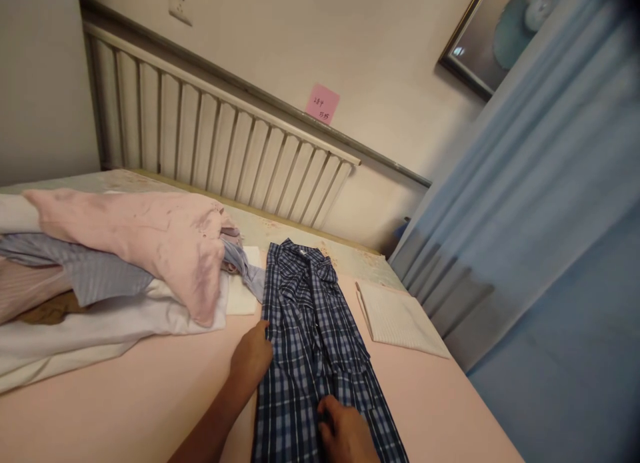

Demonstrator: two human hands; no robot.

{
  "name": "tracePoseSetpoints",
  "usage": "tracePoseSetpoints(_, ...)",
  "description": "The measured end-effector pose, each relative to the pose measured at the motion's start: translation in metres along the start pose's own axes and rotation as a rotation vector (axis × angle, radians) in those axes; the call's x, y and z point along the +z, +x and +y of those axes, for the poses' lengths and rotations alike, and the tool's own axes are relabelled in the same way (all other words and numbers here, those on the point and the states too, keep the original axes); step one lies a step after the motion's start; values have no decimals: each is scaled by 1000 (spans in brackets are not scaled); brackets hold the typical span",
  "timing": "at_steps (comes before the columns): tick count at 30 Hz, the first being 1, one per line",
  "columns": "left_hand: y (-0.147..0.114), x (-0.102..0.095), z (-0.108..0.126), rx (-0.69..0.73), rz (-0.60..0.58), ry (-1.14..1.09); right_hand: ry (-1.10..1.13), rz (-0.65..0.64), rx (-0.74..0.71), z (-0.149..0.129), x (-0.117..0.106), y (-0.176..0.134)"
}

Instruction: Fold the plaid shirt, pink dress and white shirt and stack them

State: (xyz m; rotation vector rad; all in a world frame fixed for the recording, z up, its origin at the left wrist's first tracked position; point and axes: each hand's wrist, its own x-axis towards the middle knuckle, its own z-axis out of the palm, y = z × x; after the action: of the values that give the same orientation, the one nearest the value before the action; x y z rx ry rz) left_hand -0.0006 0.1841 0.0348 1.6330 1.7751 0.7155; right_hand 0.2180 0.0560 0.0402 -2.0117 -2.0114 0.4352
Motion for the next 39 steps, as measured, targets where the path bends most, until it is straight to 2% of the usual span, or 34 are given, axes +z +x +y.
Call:
tracePoseSetpoints(2, 0, 0, 0, 3, -5, 14, 17, 80, -10, 3, -8, 3)
tracePoseSetpoints(5, 1, -1, 0, 8, -22, 27, 8, 289, -39, 14, -20, 12)
tracePoseSetpoints(9, 1, -2, 1, 8, -47, 30, -56, 462, -178, 33, -22, 31)
tracePoseSetpoints(12, 2, -1, 0, 0, -43, 40, -110, 421, -228, 41, -14, 43)
tracePoseSetpoints(15, 2, 1, -2, 0, -37, 39, -123, 333, -186, 43, -5, 47)
tracePoseSetpoints(19, 2, 0, -2, 14, -43, 28, -107, 321, -144, 44, 3, 45)
tracePoseSetpoints(24, 2, 0, 0, -5, -46, 51, -50, 265, -67, 51, -7, 52)
tracePoseSetpoints(26, 2, 0, 0, -4, -51, 56, 0, 258, -50, 53, -24, 63)
tracePoseSetpoints(29, 2, 1, -1, 2, -42, 50, 21, 302, -38, 50, -62, 87)
tracePoseSetpoints(33, 2, 1, -1, 5, -37, 45, -103, 463, -69, 33, -124, 122)
tracePoseSetpoints(39, 3, 2, -2, -4, -44, 38, -289, 574, -192, -5, -208, 167)
